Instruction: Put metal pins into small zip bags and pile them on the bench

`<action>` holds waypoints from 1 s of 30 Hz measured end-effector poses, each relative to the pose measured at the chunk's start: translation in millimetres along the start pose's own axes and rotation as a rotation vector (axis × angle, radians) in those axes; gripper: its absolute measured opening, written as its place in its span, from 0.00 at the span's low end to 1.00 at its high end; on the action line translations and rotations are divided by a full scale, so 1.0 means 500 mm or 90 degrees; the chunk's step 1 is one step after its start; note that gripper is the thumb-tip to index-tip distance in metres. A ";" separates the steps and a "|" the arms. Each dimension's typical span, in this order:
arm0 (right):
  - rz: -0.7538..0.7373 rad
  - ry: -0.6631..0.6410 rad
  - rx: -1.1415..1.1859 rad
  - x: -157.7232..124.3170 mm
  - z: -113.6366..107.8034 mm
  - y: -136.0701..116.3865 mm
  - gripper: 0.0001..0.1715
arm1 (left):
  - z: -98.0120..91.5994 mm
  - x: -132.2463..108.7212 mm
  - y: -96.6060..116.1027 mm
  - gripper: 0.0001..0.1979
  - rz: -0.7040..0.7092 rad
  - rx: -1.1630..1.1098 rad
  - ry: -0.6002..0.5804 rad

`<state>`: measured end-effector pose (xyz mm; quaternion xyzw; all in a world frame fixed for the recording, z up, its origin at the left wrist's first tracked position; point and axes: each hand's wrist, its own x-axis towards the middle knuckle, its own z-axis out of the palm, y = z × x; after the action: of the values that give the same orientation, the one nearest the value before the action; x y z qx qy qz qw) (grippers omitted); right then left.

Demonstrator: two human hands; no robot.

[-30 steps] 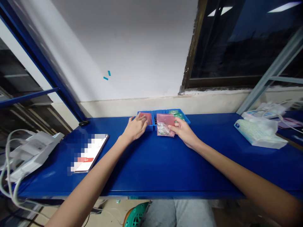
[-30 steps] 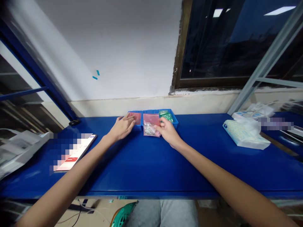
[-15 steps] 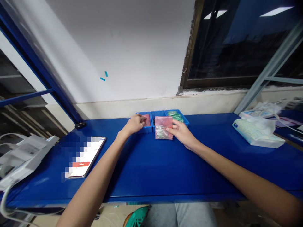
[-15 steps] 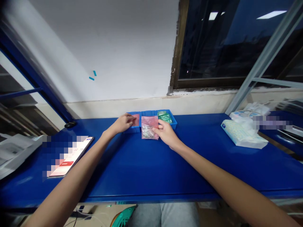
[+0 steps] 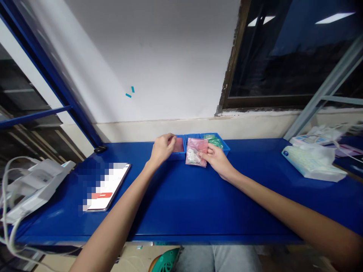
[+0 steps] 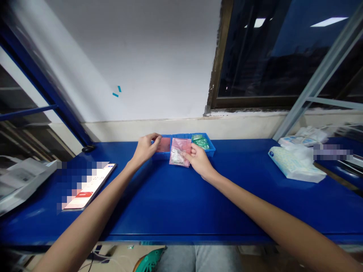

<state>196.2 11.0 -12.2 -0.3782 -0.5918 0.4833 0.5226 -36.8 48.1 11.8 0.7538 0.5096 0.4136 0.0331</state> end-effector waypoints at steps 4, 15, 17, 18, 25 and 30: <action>-0.075 0.024 -0.018 0.050 0.021 -0.012 0.20 | -0.008 0.000 0.027 0.20 -0.041 -0.200 -0.108; -0.079 0.001 -0.063 0.166 0.115 -0.082 0.16 | 0.003 -0.005 0.023 0.16 0.009 -0.070 0.035; -0.124 0.022 -0.140 0.164 0.115 -0.079 0.17 | 0.003 0.002 0.020 0.14 -0.091 -0.159 0.063; -0.140 0.031 -0.192 0.162 0.112 -0.074 0.18 | 0.002 0.005 0.018 0.14 -0.124 -0.226 0.076; -0.095 0.050 -0.331 0.165 0.095 -0.036 0.27 | 0.015 0.009 0.011 0.15 -0.241 -0.476 0.170; -0.096 0.050 -0.248 0.176 0.108 -0.017 0.29 | 0.012 0.011 0.010 0.18 -0.258 -0.466 0.081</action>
<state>129.0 83.2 19.1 -0.4455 -0.6798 0.3038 0.4971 -28.4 52.4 13.6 0.5499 0.4680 0.5979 0.3481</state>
